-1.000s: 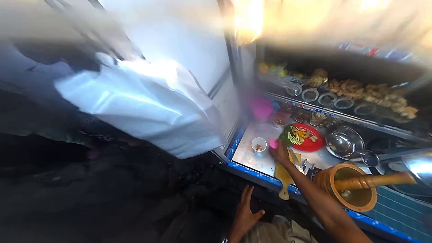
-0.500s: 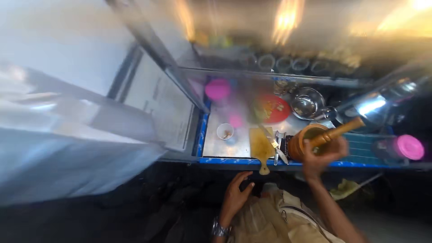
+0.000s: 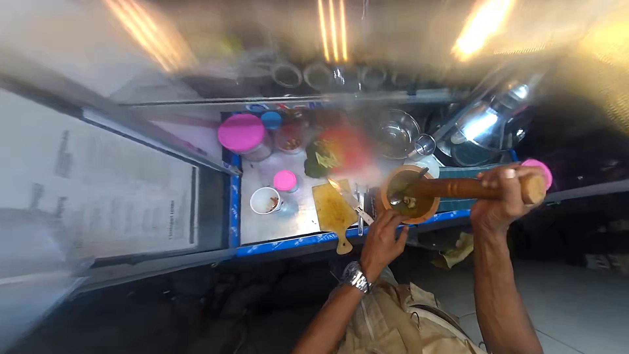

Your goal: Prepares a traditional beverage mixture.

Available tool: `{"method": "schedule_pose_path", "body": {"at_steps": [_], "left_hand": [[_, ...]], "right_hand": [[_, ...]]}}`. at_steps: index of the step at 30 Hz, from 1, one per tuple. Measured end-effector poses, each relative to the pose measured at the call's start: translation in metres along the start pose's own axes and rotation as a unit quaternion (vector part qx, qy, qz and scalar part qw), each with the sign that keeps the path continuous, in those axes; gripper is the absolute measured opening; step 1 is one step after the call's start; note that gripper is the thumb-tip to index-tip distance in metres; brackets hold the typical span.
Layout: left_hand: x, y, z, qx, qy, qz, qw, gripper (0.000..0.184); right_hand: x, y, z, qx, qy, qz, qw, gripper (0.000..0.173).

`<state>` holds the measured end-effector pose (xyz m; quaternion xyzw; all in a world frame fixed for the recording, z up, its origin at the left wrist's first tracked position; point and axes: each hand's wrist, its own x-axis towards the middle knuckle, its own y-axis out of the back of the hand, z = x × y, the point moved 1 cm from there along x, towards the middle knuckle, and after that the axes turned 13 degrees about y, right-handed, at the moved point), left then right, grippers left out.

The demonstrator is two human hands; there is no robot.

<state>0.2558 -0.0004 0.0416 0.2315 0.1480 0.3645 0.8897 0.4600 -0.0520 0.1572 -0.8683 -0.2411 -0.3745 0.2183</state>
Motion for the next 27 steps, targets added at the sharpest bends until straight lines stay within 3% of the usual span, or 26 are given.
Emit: {"method": "schedule_pose_path", "body": {"at_steps": [2, 4, 6, 8, 11, 17, 22, 27], "left_hand": [[0.016, -0.022, 0.023, 0.085, -0.006, -0.021, 0.996, 0.038], [0.037, -0.039, 0.042, 0.139, 0.070, -0.052, 0.986, 0.056], [0.057, -0.043, 0.054, 0.119, 0.156, 0.004, 0.981, 0.051], [0.078, -0.036, 0.056, 0.098, 0.182, 0.045, 0.977, 0.042], [0.097, -0.035, 0.046, 0.110, 0.140, 0.015, 0.984, 0.033], [0.122, -0.032, 0.034, 0.073, 0.132, -0.016, 0.988, 0.018], [0.089, 0.009, 0.037, -0.062, 0.055, 0.094, 0.992, 0.020], [0.058, 0.057, 0.026, -0.206, 0.026, 0.244, 0.947, 0.021]], "right_hand": [[0.004, 0.003, 0.003, 0.022, 0.016, -0.018, 0.999, 0.008], [0.006, 0.004, 0.004, 0.034, 0.023, -0.029, 0.999, 0.009], [0.011, 0.008, 0.000, 0.038, 0.018, -0.025, 0.999, 0.008], [0.016, 0.012, -0.004, 0.047, 0.010, -0.007, 0.999, 0.007], [0.015, 0.023, -0.012, 0.051, 0.001, 0.005, 0.999, 0.006], [0.008, 0.028, -0.010, 0.069, -0.014, 0.010, 0.997, 0.010], [-0.006, 0.025, 0.002, 0.072, -0.019, -0.011, 0.997, 0.011], [-0.029, 0.003, 0.032, 0.035, -0.035, -0.071, 0.996, 0.006]]}}
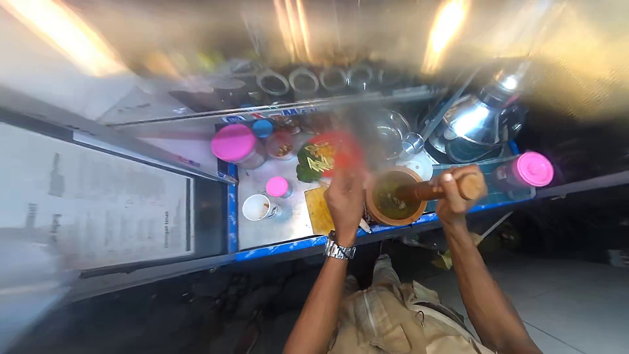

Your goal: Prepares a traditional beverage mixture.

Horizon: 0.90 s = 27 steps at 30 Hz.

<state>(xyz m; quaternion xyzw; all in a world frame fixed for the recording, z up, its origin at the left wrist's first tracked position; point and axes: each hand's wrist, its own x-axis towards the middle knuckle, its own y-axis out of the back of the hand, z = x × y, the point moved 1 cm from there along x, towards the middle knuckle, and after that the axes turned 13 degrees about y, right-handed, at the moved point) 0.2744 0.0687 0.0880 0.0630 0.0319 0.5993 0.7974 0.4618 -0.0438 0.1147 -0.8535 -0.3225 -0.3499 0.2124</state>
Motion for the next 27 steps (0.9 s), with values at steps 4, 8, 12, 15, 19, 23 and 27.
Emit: {"method": "schedule_pose_path", "body": {"at_steps": [4, 8, 12, 15, 19, 23, 27], "left_hand": [[-0.005, 0.016, -0.022, 0.000, -0.009, 0.063, 0.998, 0.021], [-0.026, 0.017, -0.050, 0.070, 0.053, 0.031, 0.996, 0.025], [-0.042, 0.018, -0.059, 0.081, 0.072, 0.005, 0.994, 0.024], [-0.042, 0.014, -0.065, 0.095, 0.108, -0.014, 0.989, 0.027], [-0.040, 0.003, -0.068, 0.165, 0.160, -0.050, 0.972, 0.031], [-0.036, -0.006, -0.061, 0.230, 0.158, -0.086, 0.956, 0.035], [-0.037, -0.016, -0.063, 0.254, 0.170, -0.122, 0.944, 0.040]], "right_hand": [[0.003, -0.024, 0.006, 0.025, 0.000, -0.018, 1.000, 0.007], [-0.019, -0.043, 0.023, -0.035, -0.042, -0.040, 0.998, 0.009], [-0.021, -0.046, 0.024, -0.047, -0.067, -0.055, 0.995, 0.009], [-0.012, -0.049, 0.016, -0.034, -0.023, -0.028, 0.999, 0.008], [-0.029, -0.055, 0.035, -0.075, -0.058, -0.036, 0.995, 0.010], [-0.011, -0.050, 0.017, -0.042, -0.028, -0.038, 0.998, 0.008], [-0.028, -0.053, 0.041, -0.072, -0.044, -0.014, 0.996, 0.008]]}}
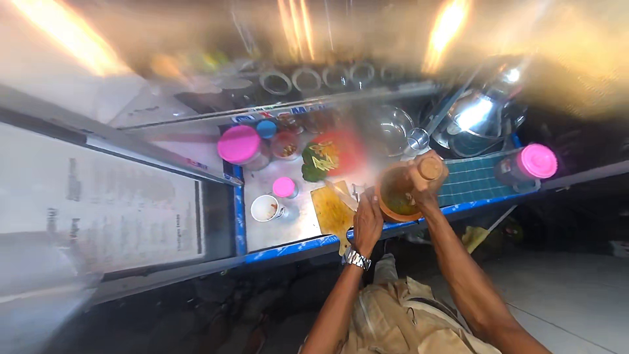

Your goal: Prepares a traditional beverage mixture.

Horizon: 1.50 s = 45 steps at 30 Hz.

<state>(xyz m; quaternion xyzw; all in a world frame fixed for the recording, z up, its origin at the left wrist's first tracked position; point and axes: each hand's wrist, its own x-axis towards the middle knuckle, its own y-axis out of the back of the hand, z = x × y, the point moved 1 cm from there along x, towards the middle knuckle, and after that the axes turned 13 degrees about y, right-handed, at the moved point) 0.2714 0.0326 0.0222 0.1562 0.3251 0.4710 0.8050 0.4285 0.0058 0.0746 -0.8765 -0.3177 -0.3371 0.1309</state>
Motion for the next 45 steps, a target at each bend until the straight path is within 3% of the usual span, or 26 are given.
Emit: {"method": "schedule_pose_path", "body": {"at_steps": [4, 9, 14, 19, 22, 26, 28, 30, 33, 38, 45], "left_hand": [[0.007, -0.002, 0.004, 0.026, 0.008, -0.042, 0.999, 0.050], [0.003, -0.007, 0.004, 0.031, 0.014, -0.028, 0.999, 0.052], [0.003, -0.007, 0.003, 0.030, 0.012, -0.024, 0.999, 0.052], [0.001, -0.003, 0.003, 0.034, 0.012, -0.029, 0.999, 0.052], [0.000, -0.009, -0.001, 0.019, 0.009, -0.024, 0.999, 0.052], [0.001, -0.005, 0.003, 0.031, 0.009, -0.025, 0.999, 0.053], [0.004, -0.006, 0.003, 0.026, 0.016, -0.025, 0.999, 0.053], [-0.002, -0.010, -0.001, 0.022, 0.018, -0.024, 0.999, 0.052], [0.002, -0.005, 0.003, 0.033, 0.009, -0.024, 0.999, 0.051], [0.003, -0.006, 0.001, 0.025, 0.021, -0.032, 0.999, 0.053], [0.004, -0.008, 0.000, 0.024, 0.011, -0.025, 0.999, 0.050]], "right_hand": [[0.009, 0.002, -0.017, 0.003, 0.010, -0.032, 0.999, 0.009], [0.003, 0.003, 0.005, 0.011, -0.002, 0.007, 1.000, 0.008], [0.010, 0.005, -0.014, 0.022, 0.031, 0.003, 0.999, 0.009], [0.003, 0.001, -0.014, 0.002, -0.002, -0.029, 1.000, 0.011], [0.008, 0.003, -0.004, 0.012, 0.027, 0.024, 0.999, 0.008], [0.006, 0.007, -0.014, 0.013, -0.015, -0.015, 1.000, 0.009], [0.014, 0.006, -0.007, 0.015, 0.024, 0.019, 0.999, 0.007], [0.005, 0.001, 0.007, -0.010, 0.005, 0.038, 0.999, 0.008], [0.020, 0.002, 0.008, 0.015, -0.011, 0.025, 1.000, 0.008], [0.053, 0.024, -0.004, 0.057, 0.044, 0.052, 0.996, 0.008], [0.033, 0.006, 0.030, 0.053, -0.057, 0.064, 0.995, 0.010]]}}
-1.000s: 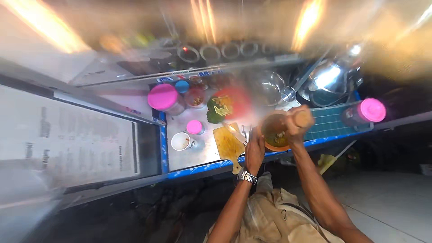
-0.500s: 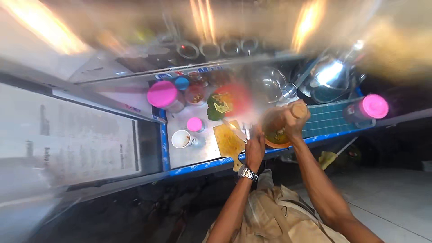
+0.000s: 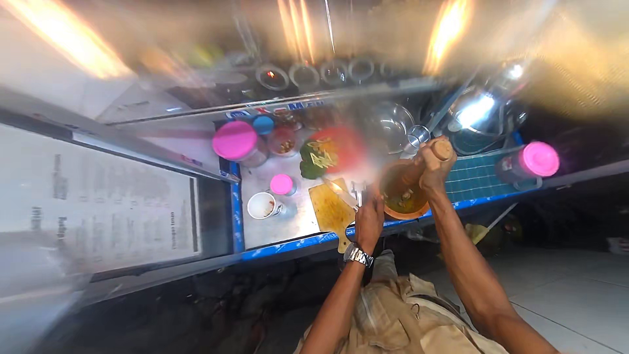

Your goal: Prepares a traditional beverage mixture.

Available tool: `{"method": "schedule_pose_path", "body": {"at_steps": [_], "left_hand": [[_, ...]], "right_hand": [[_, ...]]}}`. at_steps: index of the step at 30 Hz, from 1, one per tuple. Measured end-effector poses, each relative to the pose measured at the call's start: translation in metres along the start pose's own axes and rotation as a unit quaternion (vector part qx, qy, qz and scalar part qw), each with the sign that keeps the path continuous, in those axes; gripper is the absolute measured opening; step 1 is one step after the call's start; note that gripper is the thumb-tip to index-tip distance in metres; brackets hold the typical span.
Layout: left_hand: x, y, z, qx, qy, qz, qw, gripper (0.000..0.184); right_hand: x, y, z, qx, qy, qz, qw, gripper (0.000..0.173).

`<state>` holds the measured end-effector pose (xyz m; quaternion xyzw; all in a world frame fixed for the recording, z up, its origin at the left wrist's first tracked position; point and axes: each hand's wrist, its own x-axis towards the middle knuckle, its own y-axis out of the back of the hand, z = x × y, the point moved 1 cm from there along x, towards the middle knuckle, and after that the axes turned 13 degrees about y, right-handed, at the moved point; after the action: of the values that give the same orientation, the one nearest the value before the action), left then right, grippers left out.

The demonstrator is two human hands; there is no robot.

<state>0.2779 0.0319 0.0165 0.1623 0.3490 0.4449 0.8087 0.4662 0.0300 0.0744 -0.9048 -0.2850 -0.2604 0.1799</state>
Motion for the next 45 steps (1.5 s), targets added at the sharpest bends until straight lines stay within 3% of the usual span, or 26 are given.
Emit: {"method": "schedule_pose_path", "body": {"at_steps": [8, 11, 15, 18, 28, 32, 34, 38, 41, 45], "left_hand": [[0.000, 0.001, -0.001, -0.013, 0.001, 0.000, 1.000, 0.050], [-0.001, 0.000, -0.001, -0.006, 0.001, 0.002, 1.000, 0.051], [-0.001, 0.004, 0.000, -0.005, 0.000, -0.005, 1.000, 0.052], [-0.002, 0.000, -0.002, -0.005, 0.006, -0.002, 1.000, 0.051], [-0.003, 0.002, 0.003, 0.002, 0.009, -0.003, 1.000, 0.050], [-0.002, 0.002, -0.001, 0.003, 0.014, -0.004, 1.000, 0.051], [-0.001, 0.002, 0.001, 0.003, 0.010, 0.002, 1.000, 0.051], [0.001, 0.007, 0.004, 0.005, 0.009, -0.008, 1.000, 0.053], [-0.001, 0.002, 0.000, -0.008, 0.015, 0.002, 1.000, 0.053], [-0.001, -0.002, -0.001, -0.005, 0.004, 0.012, 1.000, 0.051]], "right_hand": [[-0.003, -0.006, -0.052, 0.039, 0.068, -0.044, 0.996, 0.008], [-0.038, -0.005, -0.032, -0.043, 0.021, -0.058, 0.997, 0.007], [-0.033, 0.002, -0.047, -0.034, 0.036, -0.083, 0.995, 0.006], [-0.036, -0.002, -0.039, -0.042, 0.067, -0.044, 0.996, 0.008], [-0.053, -0.002, -0.044, -0.077, 0.012, -0.110, 0.991, 0.018], [-0.043, -0.007, -0.036, -0.064, 0.075, -0.056, 0.994, 0.009], [-0.039, -0.011, -0.024, -0.068, 0.061, -0.058, 0.994, 0.010], [-0.017, 0.006, -0.059, -0.028, 0.060, -0.117, 0.991, 0.010], [-0.019, 0.018, -0.078, 0.019, 0.066, -0.105, 0.992, 0.009], [-0.048, 0.020, -0.050, -0.074, -0.004, -0.105, 0.992, 0.012]]}}
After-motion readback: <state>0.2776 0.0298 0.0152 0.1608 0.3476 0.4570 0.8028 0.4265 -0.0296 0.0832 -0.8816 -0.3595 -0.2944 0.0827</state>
